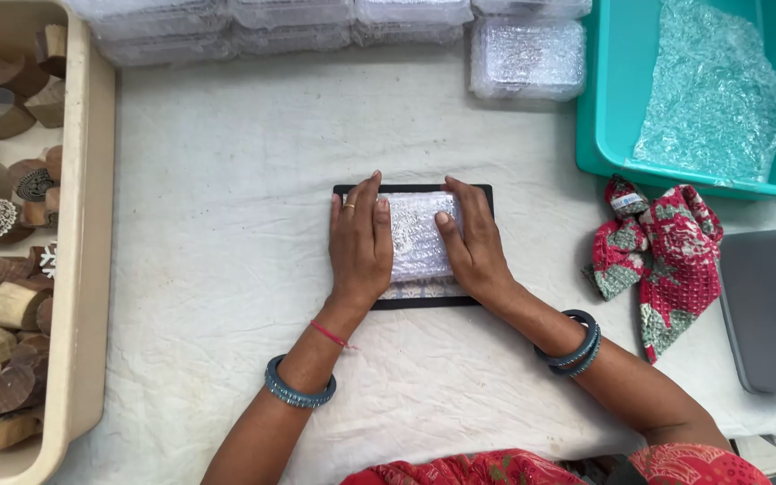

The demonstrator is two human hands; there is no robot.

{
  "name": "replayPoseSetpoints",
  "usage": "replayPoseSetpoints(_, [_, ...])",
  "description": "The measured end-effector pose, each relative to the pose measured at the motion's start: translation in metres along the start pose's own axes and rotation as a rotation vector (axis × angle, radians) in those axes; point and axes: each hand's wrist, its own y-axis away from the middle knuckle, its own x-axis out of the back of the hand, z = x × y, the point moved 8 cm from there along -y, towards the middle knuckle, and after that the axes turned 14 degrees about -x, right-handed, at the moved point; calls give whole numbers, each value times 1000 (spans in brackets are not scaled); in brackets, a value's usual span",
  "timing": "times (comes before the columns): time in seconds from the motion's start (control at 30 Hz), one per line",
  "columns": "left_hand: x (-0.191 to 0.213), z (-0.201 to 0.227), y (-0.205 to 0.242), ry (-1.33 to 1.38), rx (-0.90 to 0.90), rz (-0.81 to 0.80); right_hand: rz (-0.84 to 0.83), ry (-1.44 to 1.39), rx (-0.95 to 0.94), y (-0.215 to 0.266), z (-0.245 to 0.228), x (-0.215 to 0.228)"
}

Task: The person wipes a clear plastic container with a cloth, places a wooden stamp inside, and closes the lid. They then wrap the container in bubble wrap and secure it with tape from a dispenser.

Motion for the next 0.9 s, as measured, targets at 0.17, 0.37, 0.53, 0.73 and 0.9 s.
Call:
replayPoseSetpoints(0.17, [-2, -7, -1, 7, 33, -34, -92, 65, -37, -8, 18, -5])
replayPoseSetpoints(0.37, [2, -25, 1, 378, 204, 33, -247, 390, 182, -1, -4, 18])
replayPoseSetpoints(0.53, [0, -34, 7, 549, 191, 103, -369, 357, 135, 1, -16, 29])
replayPoseSetpoints(0.73, [-1, -33, 8, 788, 260, 132, -378, 498, 159, -7, -21, 23])
replayPoseSetpoints(0.9, [9, -51, 10, 1086, 355, 351, -296, 306, 368, -45, -24, 46])
